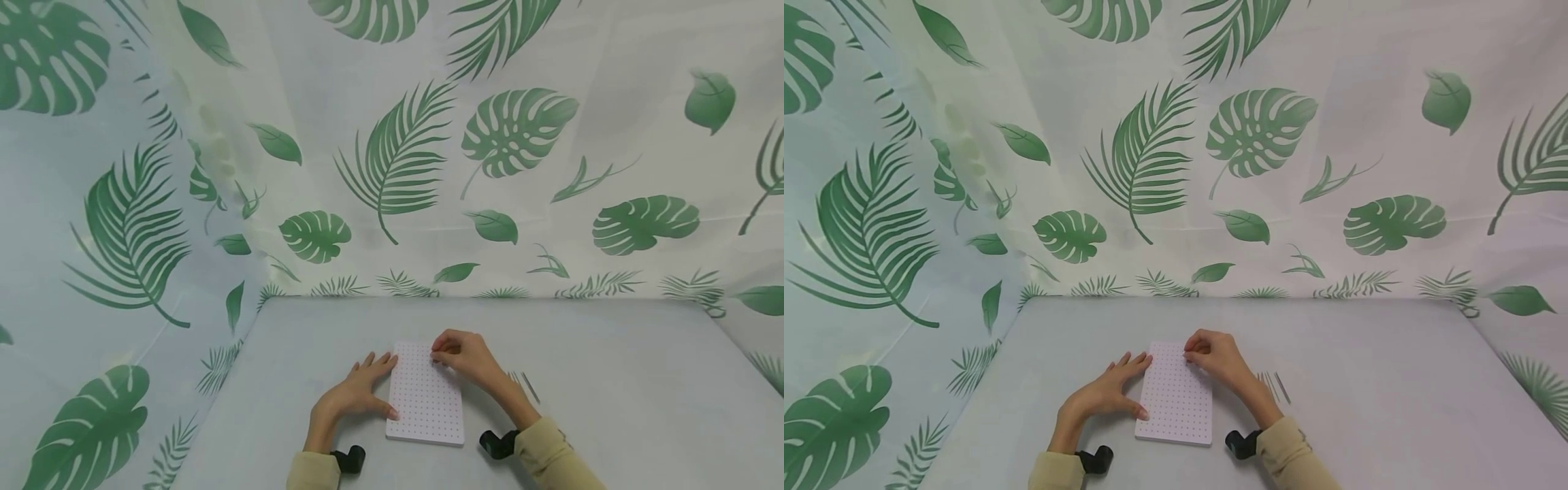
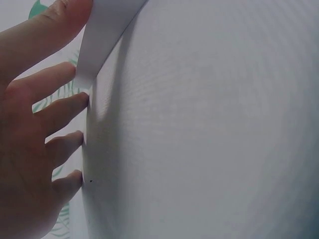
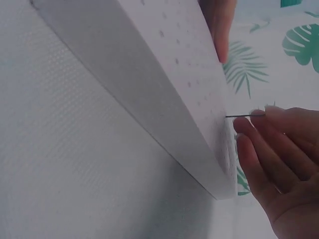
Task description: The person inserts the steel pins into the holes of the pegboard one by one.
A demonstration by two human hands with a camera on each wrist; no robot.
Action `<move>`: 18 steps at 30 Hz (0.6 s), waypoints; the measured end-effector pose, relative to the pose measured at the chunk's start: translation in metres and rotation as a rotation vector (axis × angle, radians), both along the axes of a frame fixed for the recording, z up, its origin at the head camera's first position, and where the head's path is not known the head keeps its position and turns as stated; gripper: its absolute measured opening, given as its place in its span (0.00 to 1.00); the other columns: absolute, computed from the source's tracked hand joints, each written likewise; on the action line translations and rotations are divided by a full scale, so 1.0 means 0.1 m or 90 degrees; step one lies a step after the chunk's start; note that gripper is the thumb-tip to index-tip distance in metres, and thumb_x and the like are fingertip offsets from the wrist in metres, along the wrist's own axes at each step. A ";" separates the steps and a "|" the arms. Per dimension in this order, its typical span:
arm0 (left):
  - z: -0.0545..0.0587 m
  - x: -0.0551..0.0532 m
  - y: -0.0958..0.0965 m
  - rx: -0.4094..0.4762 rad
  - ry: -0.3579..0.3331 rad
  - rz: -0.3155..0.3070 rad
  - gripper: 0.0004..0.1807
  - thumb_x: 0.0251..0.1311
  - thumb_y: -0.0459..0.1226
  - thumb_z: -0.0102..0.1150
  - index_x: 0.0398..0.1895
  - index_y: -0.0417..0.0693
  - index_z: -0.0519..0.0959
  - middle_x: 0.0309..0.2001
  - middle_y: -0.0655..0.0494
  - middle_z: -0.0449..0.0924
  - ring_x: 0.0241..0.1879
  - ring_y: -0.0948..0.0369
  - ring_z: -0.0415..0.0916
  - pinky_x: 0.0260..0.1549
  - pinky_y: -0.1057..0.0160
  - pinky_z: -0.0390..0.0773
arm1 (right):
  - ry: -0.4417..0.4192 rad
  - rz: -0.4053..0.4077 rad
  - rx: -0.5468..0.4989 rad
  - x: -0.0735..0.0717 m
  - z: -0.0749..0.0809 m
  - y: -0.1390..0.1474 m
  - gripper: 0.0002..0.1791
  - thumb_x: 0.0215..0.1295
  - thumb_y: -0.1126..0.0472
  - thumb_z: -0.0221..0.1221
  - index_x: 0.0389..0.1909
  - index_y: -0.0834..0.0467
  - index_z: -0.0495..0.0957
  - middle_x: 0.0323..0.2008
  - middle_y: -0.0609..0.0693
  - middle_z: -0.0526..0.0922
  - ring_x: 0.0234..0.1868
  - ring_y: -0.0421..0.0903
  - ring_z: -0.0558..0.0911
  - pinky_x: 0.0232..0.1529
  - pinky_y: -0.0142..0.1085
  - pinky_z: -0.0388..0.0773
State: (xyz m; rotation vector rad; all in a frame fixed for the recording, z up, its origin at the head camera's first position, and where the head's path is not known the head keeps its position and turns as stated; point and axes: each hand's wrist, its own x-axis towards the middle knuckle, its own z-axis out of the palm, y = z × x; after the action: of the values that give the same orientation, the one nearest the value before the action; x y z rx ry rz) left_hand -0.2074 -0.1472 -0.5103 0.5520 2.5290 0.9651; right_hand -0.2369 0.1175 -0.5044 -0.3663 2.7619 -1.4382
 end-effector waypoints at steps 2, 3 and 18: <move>0.01 -0.01 0.00 0.002 0.002 -0.002 0.58 0.45 0.45 0.81 0.80 0.44 0.60 0.82 0.44 0.53 0.82 0.39 0.39 0.79 0.35 0.39 | 0.003 0.001 0.011 0.00 0.01 0.00 0.06 0.60 0.68 0.71 0.35 0.55 0.84 0.33 0.46 0.88 0.37 0.43 0.87 0.41 0.37 0.87; 0.02 -0.02 0.01 0.002 0.005 -0.003 0.58 0.45 0.45 0.82 0.80 0.44 0.60 0.82 0.43 0.53 0.82 0.39 0.39 0.79 0.35 0.39 | 0.006 0.005 0.015 0.00 0.01 0.01 0.06 0.60 0.68 0.70 0.35 0.55 0.84 0.33 0.46 0.88 0.37 0.43 0.87 0.41 0.38 0.87; 0.03 0.01 0.02 0.007 -0.003 -0.003 0.59 0.44 0.44 0.82 0.79 0.41 0.60 0.81 0.42 0.53 0.82 0.37 0.39 0.79 0.33 0.38 | 0.041 0.066 0.067 0.26 0.14 0.34 0.10 0.62 0.64 0.69 0.44 0.58 0.83 0.36 0.45 0.86 0.36 0.40 0.82 0.36 0.29 0.81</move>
State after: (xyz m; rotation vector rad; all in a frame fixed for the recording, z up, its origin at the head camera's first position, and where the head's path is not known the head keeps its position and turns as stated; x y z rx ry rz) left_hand -0.2068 -0.1456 -0.5078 0.5593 2.5182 0.9789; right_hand -0.2112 0.1513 -0.4899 -0.5540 2.8071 -1.2738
